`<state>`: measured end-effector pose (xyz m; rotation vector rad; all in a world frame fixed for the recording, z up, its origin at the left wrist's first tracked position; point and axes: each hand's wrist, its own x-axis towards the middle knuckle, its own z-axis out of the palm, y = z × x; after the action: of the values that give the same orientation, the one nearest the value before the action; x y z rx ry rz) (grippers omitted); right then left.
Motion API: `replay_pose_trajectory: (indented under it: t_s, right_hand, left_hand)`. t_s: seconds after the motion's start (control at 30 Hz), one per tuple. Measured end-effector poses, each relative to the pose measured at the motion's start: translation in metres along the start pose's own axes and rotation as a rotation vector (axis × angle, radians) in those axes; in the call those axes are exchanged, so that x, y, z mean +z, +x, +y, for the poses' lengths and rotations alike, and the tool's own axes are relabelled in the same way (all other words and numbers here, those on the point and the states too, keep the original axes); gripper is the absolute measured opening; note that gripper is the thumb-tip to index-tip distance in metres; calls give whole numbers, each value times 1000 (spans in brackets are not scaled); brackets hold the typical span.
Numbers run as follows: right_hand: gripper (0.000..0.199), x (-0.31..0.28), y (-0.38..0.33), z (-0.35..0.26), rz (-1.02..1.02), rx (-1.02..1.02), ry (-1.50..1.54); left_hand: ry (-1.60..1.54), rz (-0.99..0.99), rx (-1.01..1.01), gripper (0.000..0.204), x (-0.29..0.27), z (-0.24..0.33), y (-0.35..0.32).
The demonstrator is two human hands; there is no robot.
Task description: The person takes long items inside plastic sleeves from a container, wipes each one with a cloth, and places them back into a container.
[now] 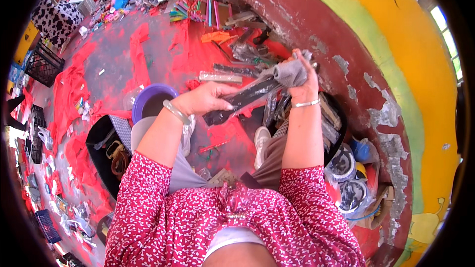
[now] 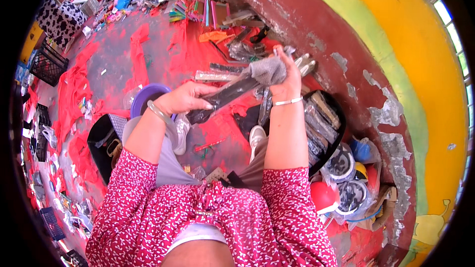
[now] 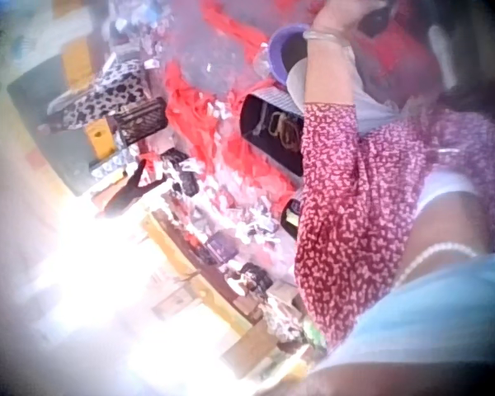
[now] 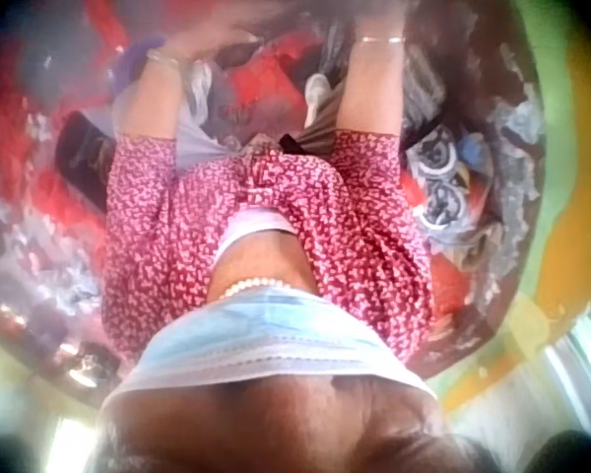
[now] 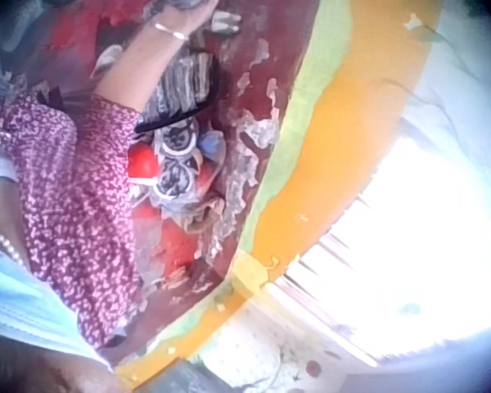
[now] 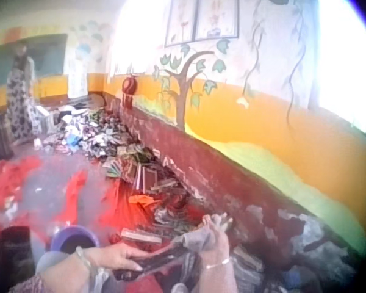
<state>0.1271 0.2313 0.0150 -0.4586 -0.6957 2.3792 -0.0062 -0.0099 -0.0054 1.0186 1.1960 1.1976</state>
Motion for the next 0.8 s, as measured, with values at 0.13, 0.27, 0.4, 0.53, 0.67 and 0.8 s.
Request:
replay_pose_trajectory:
  t_s: [0.13, 0.27, 0.4, 0.53, 0.67, 0.8]
  right_hand:
    - [16, 15, -22, 4, -163, 8, 33]
    - [15, 10, -3, 18, -285, 44, 19]
    - [14, 24, -6, 38, -230, 117, -85]
    - [20, 24, -6, 36, -137, 126, -42]
    - [27, 26, -15, 34, -227, 67, 30]
    - [30, 29, -22, 23, -609, -51, -10]
  left_hand:
    - [-155, -102, -45, 53, 7, 7, -12]
    - [-6, -75, -68, 62, 5, 17, 0]
    - [169, 27, 159, 58, 27, 0, 18]
    - [223, 140, 20, 50, 41, 3, 21]
    - [217, 73, -76, 46, 28, 3, 15]
    - [87, -103, -33, 47, 28, 6, 6]
